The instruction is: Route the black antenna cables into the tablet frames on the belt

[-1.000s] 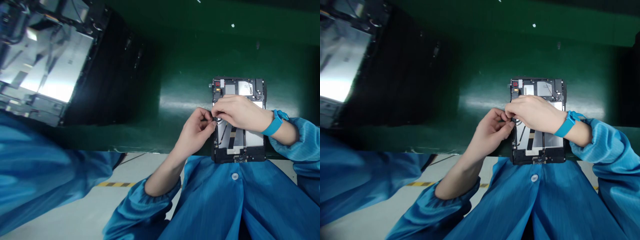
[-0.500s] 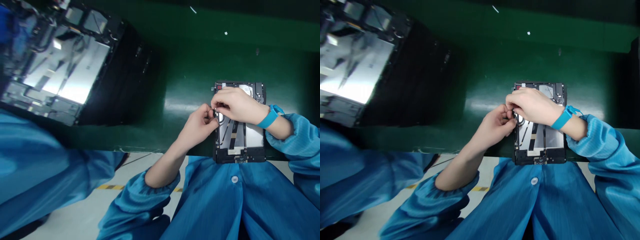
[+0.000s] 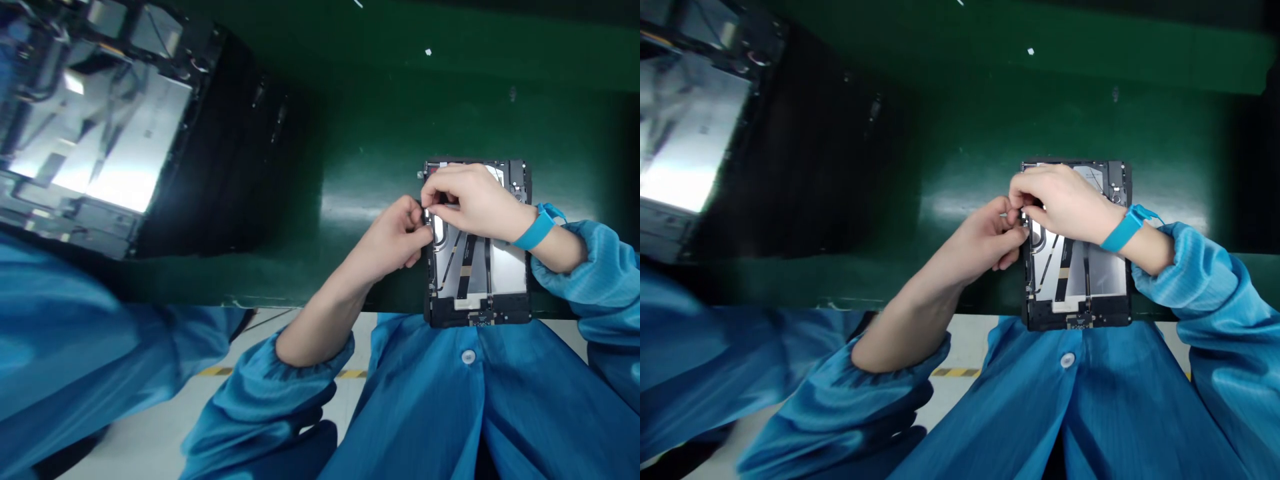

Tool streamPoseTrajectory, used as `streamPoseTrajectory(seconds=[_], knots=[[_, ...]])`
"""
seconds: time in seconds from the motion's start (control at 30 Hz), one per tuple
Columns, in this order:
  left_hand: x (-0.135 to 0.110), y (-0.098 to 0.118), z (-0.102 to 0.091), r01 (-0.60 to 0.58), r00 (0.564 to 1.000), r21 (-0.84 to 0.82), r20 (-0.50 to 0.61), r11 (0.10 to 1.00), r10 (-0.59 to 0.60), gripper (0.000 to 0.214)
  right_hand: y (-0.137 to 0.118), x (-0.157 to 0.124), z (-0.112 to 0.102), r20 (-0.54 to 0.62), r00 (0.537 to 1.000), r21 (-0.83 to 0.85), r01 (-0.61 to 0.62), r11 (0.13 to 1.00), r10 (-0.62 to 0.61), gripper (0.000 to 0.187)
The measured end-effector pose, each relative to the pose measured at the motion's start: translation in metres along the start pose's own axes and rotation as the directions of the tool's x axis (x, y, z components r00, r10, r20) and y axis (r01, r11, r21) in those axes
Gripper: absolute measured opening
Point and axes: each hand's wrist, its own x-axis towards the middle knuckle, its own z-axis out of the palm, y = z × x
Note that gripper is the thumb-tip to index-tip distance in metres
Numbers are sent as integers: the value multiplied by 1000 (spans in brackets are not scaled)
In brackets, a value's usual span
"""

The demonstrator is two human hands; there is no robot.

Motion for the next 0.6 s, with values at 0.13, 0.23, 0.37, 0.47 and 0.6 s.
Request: streamPoseTrajectory(seconds=[0.13, 0.23, 0.37, 0.47, 0.6], knots=[[9, 11, 1, 91, 994, 28, -64, 995, -89, 37, -1, 2, -2, -120, 986, 1, -114, 993, 113, 16], [21, 16, 0, 79, 990, 26, -123, 997, -75, 39, -2, 2, -5, -168, 973, 50, -151, 987, 158, 12], [30, 15, -1, 13, 993, -79, -117, 997, -22, 39, -4, -1, -9, -165, 967, 104, -178, 978, 194, 16], [31, 12, -1, -11, 995, -89, -103, 996, 1, 38, -5, -2, -11, -119, 971, 93, -198, 976, 208, 20], [34, 6, -3, -17, 996, -36, -89, 999, 13, 36, -2, 2, -10, -122, 969, 40, -209, 977, 213, 19]])
